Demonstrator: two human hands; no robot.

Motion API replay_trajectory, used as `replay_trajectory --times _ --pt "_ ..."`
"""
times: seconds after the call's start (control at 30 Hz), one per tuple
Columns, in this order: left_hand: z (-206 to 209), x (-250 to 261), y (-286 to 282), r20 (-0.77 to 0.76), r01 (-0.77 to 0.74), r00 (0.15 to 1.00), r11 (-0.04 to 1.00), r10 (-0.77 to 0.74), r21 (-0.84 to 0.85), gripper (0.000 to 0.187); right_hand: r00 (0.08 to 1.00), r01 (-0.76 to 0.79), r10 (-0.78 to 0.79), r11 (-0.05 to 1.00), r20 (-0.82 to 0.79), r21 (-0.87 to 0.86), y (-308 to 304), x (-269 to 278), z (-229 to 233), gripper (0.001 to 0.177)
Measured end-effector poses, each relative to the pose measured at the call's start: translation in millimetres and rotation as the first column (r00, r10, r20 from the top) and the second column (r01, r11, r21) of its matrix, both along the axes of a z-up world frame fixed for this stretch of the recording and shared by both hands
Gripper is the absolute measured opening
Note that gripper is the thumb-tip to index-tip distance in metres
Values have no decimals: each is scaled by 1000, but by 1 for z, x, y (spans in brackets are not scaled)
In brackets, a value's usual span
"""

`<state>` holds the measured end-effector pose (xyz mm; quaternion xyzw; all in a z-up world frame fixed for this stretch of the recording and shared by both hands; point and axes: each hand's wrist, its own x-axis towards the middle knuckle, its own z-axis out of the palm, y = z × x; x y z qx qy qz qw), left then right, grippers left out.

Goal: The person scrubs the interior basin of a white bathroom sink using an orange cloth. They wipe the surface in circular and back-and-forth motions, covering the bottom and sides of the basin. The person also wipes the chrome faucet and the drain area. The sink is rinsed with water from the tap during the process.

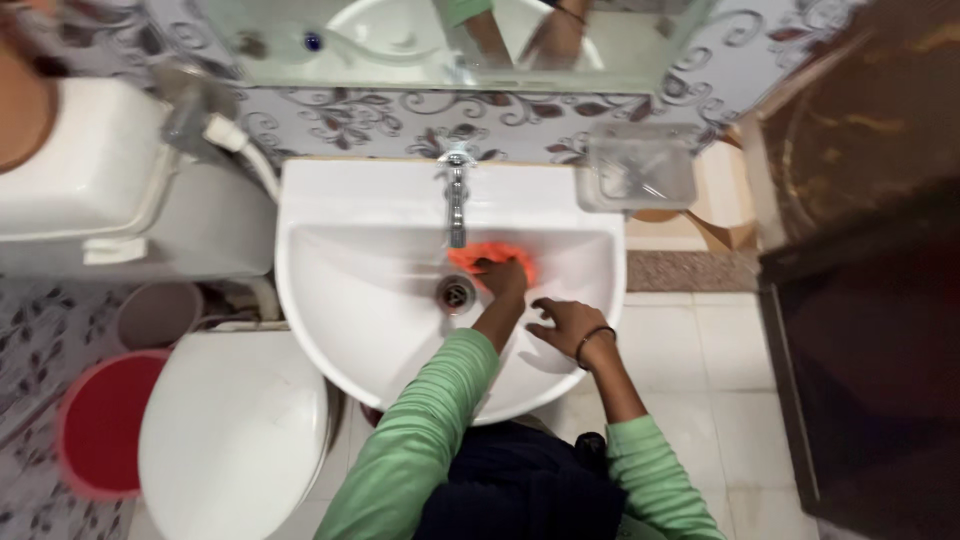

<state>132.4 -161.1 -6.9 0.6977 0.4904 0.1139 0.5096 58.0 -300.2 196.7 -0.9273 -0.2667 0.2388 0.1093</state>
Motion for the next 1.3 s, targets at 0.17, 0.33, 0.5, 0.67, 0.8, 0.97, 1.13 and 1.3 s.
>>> replay_trajectory --times 0.17,0.33,0.5,0.67,0.8,0.97,1.13,1.3 --pt "23 15 -52 225 326 945 753 -238 -572 83 947 24 -139 929 291 369 -19 -12 -11 22" --pt "77 22 -80 634 727 687 330 -355 -602 81 894 32 -392 542 219 840 -37 -20 -16 17" --pt "84 18 -53 373 862 434 498 -820 93 81 911 39 -370 518 182 855 -40 -17 -22 4" --pt "28 -31 -33 89 881 305 316 -948 353 81 911 3 -335 586 239 810 -36 -24 -11 5" --pt "2 -89 14 -507 920 287 86 -813 383 89 913 44 -343 622 221 782 -34 -24 -2 5" --pt "17 -138 129 -778 943 293 33 -555 331 69 898 62 -360 675 254 735 -27 -23 4 8" --pt "11 -137 60 -556 886 450 268 -699 379 71 900 75 -350 710 259 700 -27 -26 0 7" --pt "32 -72 -49 214 714 569 606 -794 349 73 890 112 -410 621 200 775 -30 -21 -1 9"
